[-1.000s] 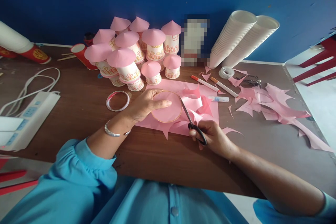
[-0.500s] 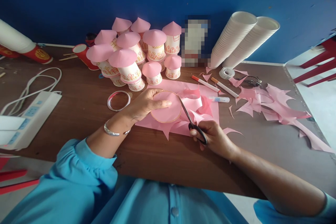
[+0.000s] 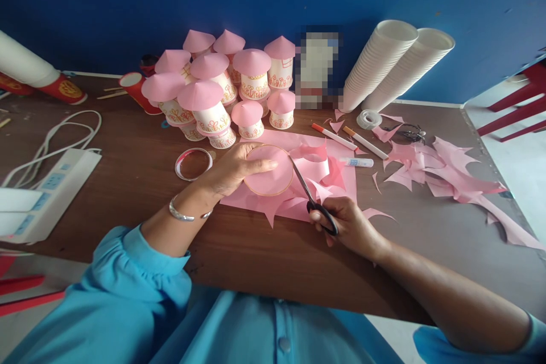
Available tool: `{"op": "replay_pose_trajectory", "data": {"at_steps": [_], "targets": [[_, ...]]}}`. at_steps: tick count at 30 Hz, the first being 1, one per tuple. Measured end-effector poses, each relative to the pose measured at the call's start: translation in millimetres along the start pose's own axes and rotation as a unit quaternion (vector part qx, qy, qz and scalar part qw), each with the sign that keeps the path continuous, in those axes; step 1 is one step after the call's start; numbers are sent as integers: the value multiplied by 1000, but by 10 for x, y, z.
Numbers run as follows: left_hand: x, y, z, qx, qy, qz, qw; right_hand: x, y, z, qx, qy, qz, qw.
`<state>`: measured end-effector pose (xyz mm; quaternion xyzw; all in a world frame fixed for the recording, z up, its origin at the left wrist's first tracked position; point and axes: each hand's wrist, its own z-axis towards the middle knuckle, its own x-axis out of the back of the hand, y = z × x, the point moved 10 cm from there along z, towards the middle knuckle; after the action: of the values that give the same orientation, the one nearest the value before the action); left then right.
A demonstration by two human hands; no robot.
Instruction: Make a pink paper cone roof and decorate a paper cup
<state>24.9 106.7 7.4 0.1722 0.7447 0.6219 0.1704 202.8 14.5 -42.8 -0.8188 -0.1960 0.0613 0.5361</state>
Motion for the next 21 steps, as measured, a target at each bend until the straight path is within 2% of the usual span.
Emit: {"op": "replay_pose_trajectory", "data": {"at_steps": [11,21], "targets": [[-43,27,2,13,-38,7,999,-20,71,10,-24,-5,9,1000],[-135,40,-4,30,-76,8,997,9,122,54,3,1,-25,1000]]}}
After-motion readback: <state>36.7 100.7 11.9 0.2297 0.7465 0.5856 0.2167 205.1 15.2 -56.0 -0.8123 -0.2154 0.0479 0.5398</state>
